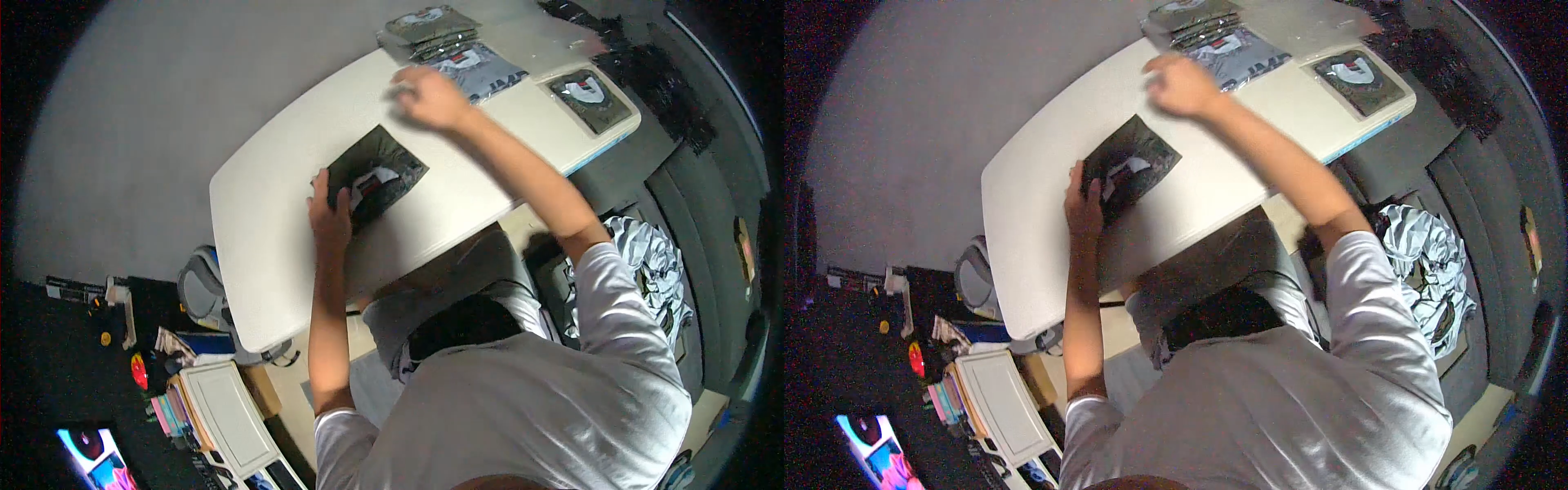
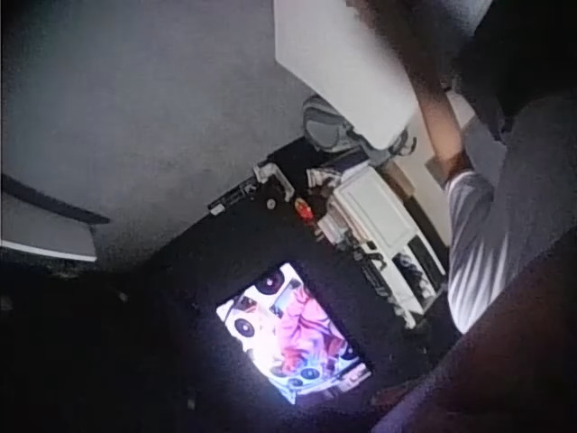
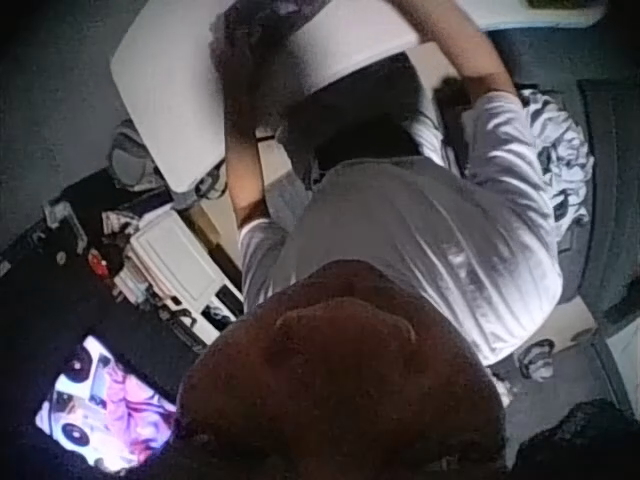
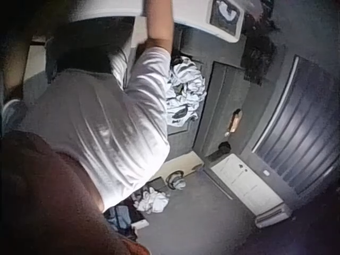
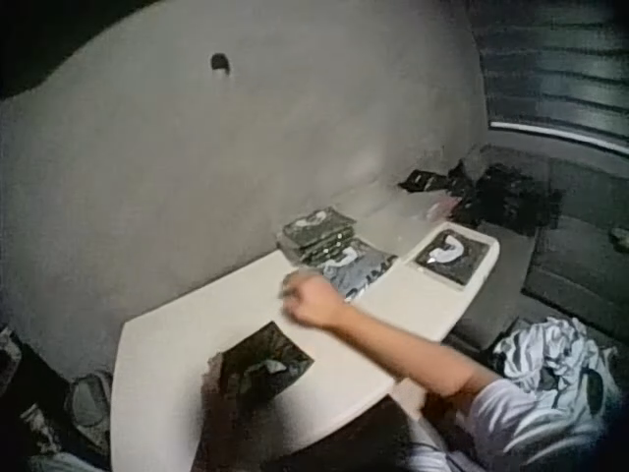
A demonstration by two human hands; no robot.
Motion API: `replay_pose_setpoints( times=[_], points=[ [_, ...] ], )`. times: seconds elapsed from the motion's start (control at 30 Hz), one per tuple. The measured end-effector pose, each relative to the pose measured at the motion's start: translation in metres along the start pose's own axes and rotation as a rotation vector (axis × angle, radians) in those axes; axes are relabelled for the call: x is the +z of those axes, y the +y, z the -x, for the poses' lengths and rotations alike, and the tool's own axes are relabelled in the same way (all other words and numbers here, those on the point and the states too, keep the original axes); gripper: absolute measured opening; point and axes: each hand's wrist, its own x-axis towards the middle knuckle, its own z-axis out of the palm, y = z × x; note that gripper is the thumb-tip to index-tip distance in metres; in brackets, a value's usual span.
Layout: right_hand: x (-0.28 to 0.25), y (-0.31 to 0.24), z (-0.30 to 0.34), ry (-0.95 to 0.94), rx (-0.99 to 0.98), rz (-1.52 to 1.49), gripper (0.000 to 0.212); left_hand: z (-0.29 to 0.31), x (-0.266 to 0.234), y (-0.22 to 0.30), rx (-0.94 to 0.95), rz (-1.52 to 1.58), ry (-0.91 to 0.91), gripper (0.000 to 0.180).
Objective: Folding a green t-shirt on a table and preparing a plastic bag.
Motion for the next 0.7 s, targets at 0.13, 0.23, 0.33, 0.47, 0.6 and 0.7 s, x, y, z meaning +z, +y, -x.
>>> replay_pose_setpoints(
  times=[0.13,0.23,0.33,0.47,0.6,0.7],
  points=[
    [-0.107,0.123,-0.034,0.089,0.221,0.394,0.037,-0.006,-0.011,0.001,0.185,0.208,0.286,0.044],
    [-0.152,0.202,-0.026,0.103,0.205,0.945,0.044,-0.012,-0.012,0.008,0.218,0.21,0.318,0.039],
    [-0.167,0.248,0.001,0.013,0.312,1.117,0.037,-0.012,-0.013,0.013,0.225,0.211,0.312,0.038],
    [-0.18,0.262,0.013,-0.368,0.593,0.907,0.032,-0.009,-0.016,0.015,0.187,0.256,0.315,0.038],
    [-0.185,0.245,0.016,-0.338,0.625,0.882,0.029,-0.008,-0.016,0.015,0.216,0.23,0.3,0.041],
    [-0.198,0.225,0.01,-0.183,0.517,0.834,0.028,-0.006,-0.016,0.015,0.232,0.235,0.305,0.04]
  ],
)
